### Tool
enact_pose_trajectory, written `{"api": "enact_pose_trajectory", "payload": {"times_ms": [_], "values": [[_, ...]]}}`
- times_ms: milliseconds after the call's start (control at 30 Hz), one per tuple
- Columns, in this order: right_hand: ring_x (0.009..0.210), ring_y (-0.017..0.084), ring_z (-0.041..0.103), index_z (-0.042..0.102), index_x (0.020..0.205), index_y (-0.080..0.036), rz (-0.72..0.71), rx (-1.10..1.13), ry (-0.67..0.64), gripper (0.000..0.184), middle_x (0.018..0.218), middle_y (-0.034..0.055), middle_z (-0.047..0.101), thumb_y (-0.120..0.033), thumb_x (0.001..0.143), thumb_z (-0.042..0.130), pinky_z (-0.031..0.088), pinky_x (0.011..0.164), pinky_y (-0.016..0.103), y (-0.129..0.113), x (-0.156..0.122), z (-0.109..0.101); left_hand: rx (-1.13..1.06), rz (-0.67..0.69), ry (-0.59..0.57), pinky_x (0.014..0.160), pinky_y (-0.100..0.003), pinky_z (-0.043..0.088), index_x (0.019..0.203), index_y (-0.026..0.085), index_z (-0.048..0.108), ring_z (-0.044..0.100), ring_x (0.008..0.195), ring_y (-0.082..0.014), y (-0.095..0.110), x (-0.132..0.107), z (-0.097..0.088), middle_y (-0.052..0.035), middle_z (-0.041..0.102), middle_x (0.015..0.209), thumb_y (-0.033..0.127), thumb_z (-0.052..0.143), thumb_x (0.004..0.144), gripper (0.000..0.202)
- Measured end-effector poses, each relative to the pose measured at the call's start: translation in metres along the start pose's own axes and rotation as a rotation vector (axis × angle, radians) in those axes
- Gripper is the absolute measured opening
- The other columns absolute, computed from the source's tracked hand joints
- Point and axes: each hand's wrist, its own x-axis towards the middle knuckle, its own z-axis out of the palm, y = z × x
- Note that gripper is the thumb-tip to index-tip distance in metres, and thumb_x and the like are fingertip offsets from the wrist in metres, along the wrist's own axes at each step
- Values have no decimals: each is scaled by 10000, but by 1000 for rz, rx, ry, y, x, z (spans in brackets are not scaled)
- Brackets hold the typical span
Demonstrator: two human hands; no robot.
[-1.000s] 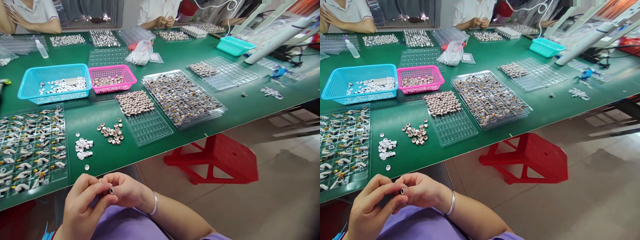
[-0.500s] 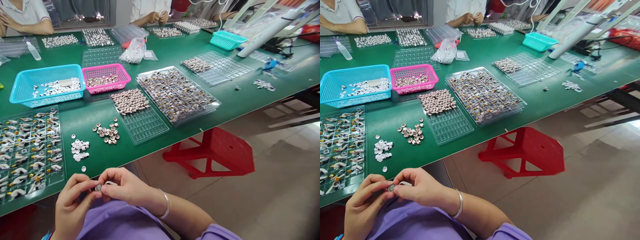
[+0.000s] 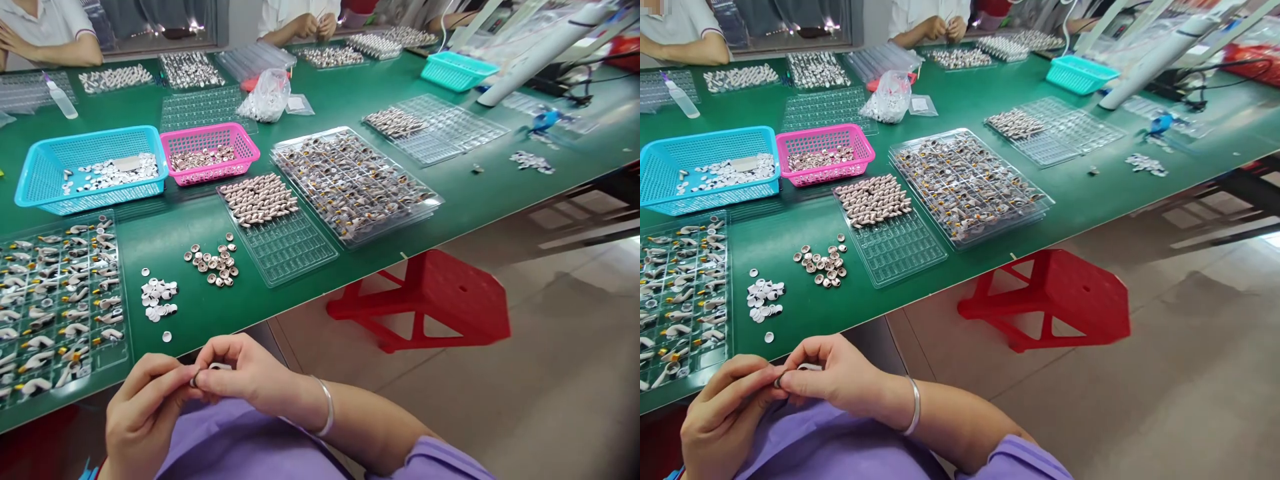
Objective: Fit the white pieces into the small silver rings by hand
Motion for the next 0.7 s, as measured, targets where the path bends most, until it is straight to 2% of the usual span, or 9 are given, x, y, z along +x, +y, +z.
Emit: {"api": "enact_pose_trajectory", "payload": {"times_ms": [100, 200, 433, 600, 700], "values": [[773, 103, 594, 687, 928, -135, -49, -124, -118, 436, 867, 12, 662, -513, 734, 787, 464, 798, 273, -13, -4, -8, -26, -48, -4, 612, -169, 573, 1048, 238, 705, 647, 734, -110, 1, 3, -4, 1, 631, 888, 41, 661, 831, 296], [874, 119, 589, 706, 1004, -149, -120, -229, -152, 410, 976, 30, 658, -491, 783, 758, 450, 860, 275, -22, -7, -14, -51, -113, -10, 592, -164, 579, 1040, 247, 699, 646, 726, -107, -1, 3, -6, 7, 618, 893, 50, 631, 852, 281], [730, 82, 601, 698, 930, -143, -44, 15, -163, 361, 827, -11, 665, -331, 674, 870, 486, 773, 244, -6, -7, -12, -134, -196, -21, 582, -165, 569, 1042, 268, 694, 646, 724, -108, -4, -5, -3, 12, 617, 903, 45, 622, 855, 300], [693, 67, 605, 698, 913, -136, -69, 57, -158, 324, 787, -21, 674, -270, 674, 871, 494, 728, 216, -5, -7, -9, -166, -195, 9, 646, -173, 538, 1007, 277, 711, 632, 763, -122, -5, -7, -3, 20, 652, 848, 49, 680, 810, 303], [683, 61, 605, 703, 904, -134, -71, 61, -156, 310, 765, -26, 671, -261, 677, 871, 499, 726, 208, -7, -8, -8, -204, -240, 27, 660, -179, 529, 987, 294, 734, 636, 756, -126, -5, -7, -3, 20, 671, 831, 72, 694, 801, 293]]}}
